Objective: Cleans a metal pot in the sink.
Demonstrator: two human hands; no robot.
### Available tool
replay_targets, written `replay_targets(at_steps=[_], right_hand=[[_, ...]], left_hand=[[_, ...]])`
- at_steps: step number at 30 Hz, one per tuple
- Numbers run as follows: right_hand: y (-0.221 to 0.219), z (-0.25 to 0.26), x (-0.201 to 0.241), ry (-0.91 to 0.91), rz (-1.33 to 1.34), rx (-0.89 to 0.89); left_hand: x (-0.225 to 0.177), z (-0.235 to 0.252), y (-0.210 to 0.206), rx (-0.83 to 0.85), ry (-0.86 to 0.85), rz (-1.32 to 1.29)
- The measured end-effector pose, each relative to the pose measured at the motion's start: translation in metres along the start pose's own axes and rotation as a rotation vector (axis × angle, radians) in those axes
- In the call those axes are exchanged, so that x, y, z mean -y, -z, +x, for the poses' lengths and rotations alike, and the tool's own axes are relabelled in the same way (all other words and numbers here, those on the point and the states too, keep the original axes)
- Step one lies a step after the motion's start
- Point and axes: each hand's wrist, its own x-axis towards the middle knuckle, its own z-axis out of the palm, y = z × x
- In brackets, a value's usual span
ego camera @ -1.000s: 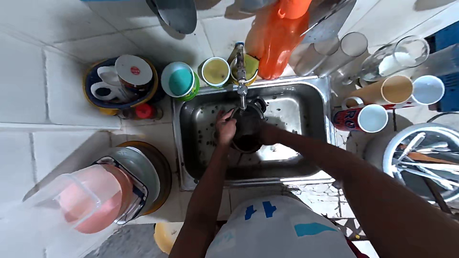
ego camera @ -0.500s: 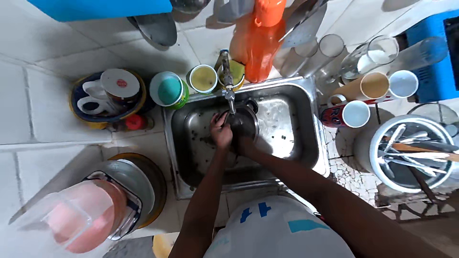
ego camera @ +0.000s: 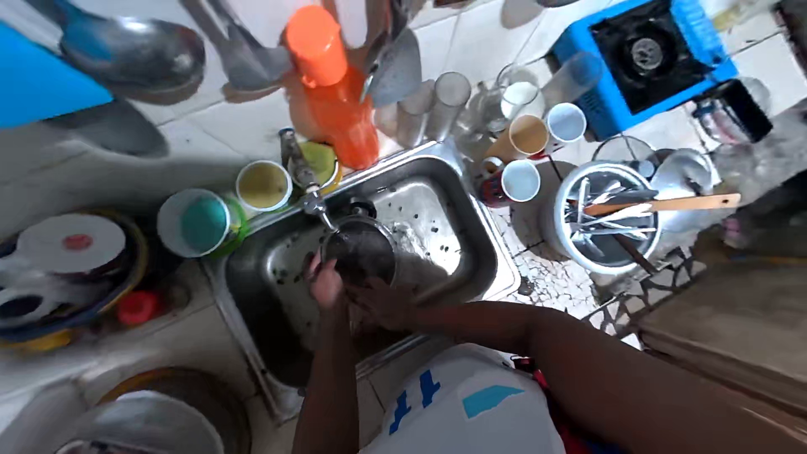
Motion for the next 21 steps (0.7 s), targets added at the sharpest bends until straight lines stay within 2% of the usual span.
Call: replay_targets(at_steps=[2,5,8,10,12,15,17,18,19,21], right_hand=[[0.011,-0.001,-0.044,0.119,-0.210,0.099],[0.059,0.024,-0.087,0.407,-0.535,0.322],[0.099,0.080,-0.109,0.706,-0.835,0.396],[0.122,0.122,-0.096,0.814,-0.997,0.478],[0.131,0.153,-0.068,0.756,-0.979,0.456],[0.110,0.168,-0.055,0.715,-0.620,0.203],[0.095,0.144,-0.053,0.488,-0.449,0.128],[0.083,0.126,-0.058,0.387,-0.393,0.034],[0.070,0.112,-0.067,0.277,-0.451,0.000],[0.038,0.090,-0.080,-0.012,-0.596,0.042]], left_hand=[[-0.001,0.011,0.008,0.005,-0.025,0.070],[-0.003,0.022,0.017,0.027,-0.022,0.110],[-0.004,0.028,0.023,0.056,-0.005,0.186],[-0.002,0.035,0.026,0.091,-0.040,0.253],[0.000,0.040,0.026,0.130,-0.084,0.319],[0.003,0.042,0.024,0.222,-0.183,0.305],[0.006,0.042,0.022,0.221,-0.186,0.282],[0.012,0.041,0.022,0.205,-0.194,0.277],[0.021,0.042,0.019,0.174,-0.216,0.264],[0.037,0.040,0.014,0.110,-0.245,0.228]])
